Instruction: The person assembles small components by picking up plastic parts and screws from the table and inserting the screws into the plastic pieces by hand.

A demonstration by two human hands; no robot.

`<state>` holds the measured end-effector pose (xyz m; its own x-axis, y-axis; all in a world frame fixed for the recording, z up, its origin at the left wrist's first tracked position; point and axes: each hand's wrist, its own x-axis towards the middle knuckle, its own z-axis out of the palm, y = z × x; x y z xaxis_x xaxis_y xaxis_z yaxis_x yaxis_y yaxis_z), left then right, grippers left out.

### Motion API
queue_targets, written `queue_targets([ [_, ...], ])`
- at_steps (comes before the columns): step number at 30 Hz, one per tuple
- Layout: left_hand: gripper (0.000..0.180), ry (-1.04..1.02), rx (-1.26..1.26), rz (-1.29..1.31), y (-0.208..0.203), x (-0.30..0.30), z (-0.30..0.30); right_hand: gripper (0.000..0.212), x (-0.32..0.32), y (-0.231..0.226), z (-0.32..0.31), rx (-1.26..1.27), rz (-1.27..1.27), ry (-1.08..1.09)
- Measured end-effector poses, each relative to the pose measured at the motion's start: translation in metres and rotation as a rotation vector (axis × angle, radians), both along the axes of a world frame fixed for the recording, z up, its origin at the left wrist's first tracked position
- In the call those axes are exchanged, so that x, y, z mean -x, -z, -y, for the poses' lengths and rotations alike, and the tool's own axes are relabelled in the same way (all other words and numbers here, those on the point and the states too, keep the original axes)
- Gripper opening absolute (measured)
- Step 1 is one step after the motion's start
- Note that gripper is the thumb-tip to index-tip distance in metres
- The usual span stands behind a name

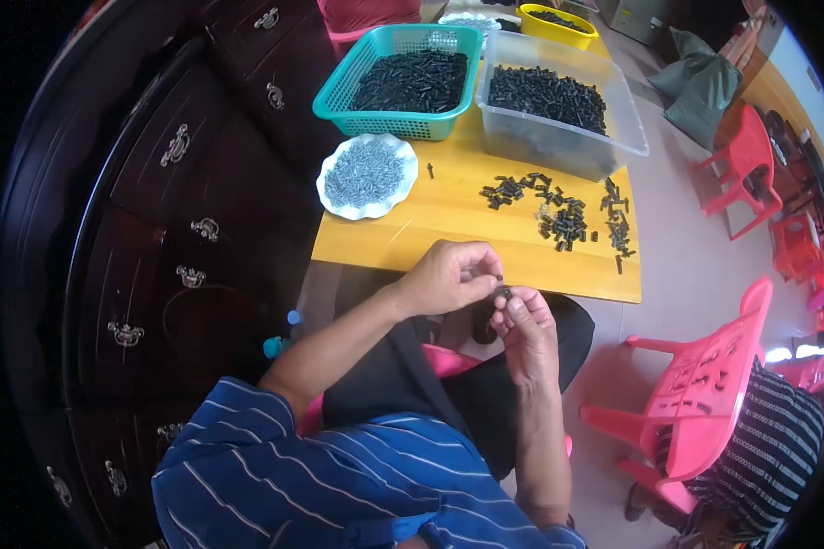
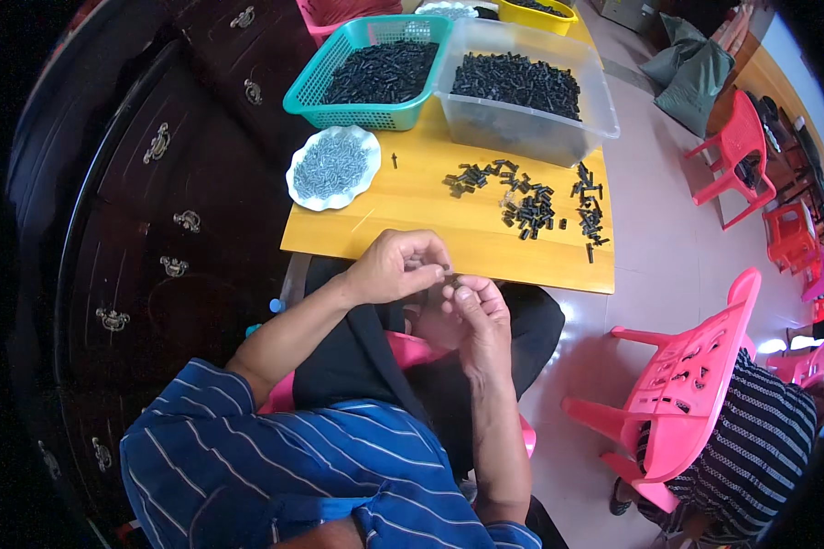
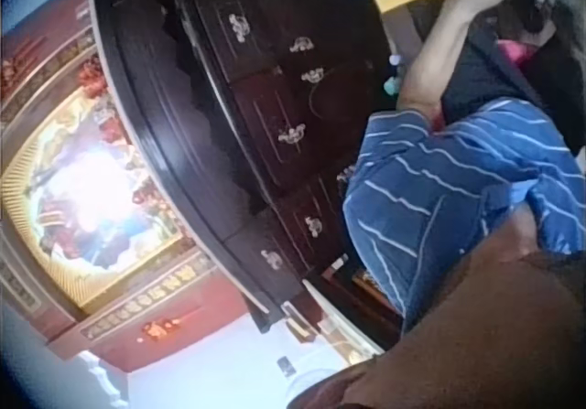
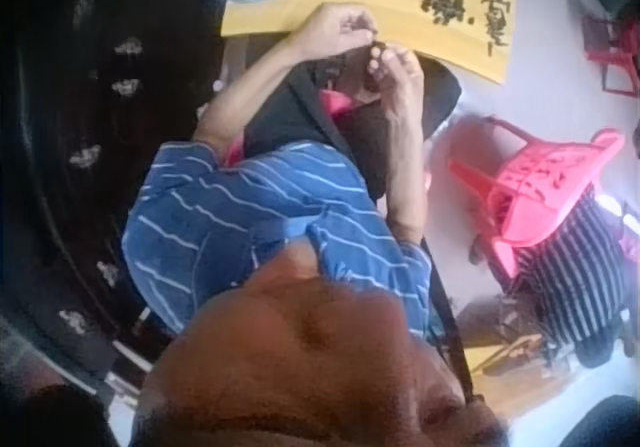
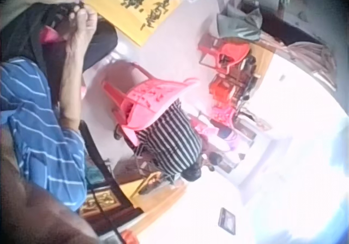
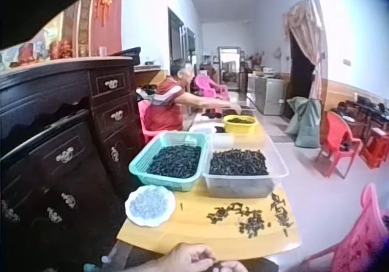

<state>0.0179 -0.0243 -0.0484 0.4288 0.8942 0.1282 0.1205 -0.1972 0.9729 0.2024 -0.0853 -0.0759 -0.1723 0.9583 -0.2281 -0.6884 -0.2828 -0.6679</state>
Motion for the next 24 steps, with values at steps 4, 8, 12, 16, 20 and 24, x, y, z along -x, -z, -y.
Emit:
queue_targets([
  [4, 0.005, 0.013, -0.079, -0.048, -0.011, 0.001, 0.007, 0.014, 0.005, -0.002, 0.001, -0.010, 0.064, 0.021],
  [8, 0.005, 0.007, -0.208, -0.116, -0.017, 0.004, 0.007, 0.012, 0.005, 0.001, 0.002, -0.086, 0.126, 0.034],
  [12, 0.005, 0.075, -0.026, 0.037, -0.009, 0.006, 0.005, 0.012, 0.005, 0.002, 0.002, -0.133, 0.187, 0.050],
  [16, 0.005, 0.128, 0.022, 0.077, -0.011, 0.007, 0.003, 0.011, 0.005, -0.002, 0.002, -0.138, 0.205, 0.052],
  [20, 0.009, 0.145, -0.021, 0.033, -0.013, 0.009, 0.002, 0.011, 0.005, -0.001, 0.002, -0.138, 0.238, 0.036],
  [24, 0.021, 0.146, -0.156, -0.165, -0.024, 0.009, 0.004, 0.010, 0.006, -0.004, 0.003, -0.119, 0.258, 0.041],
])
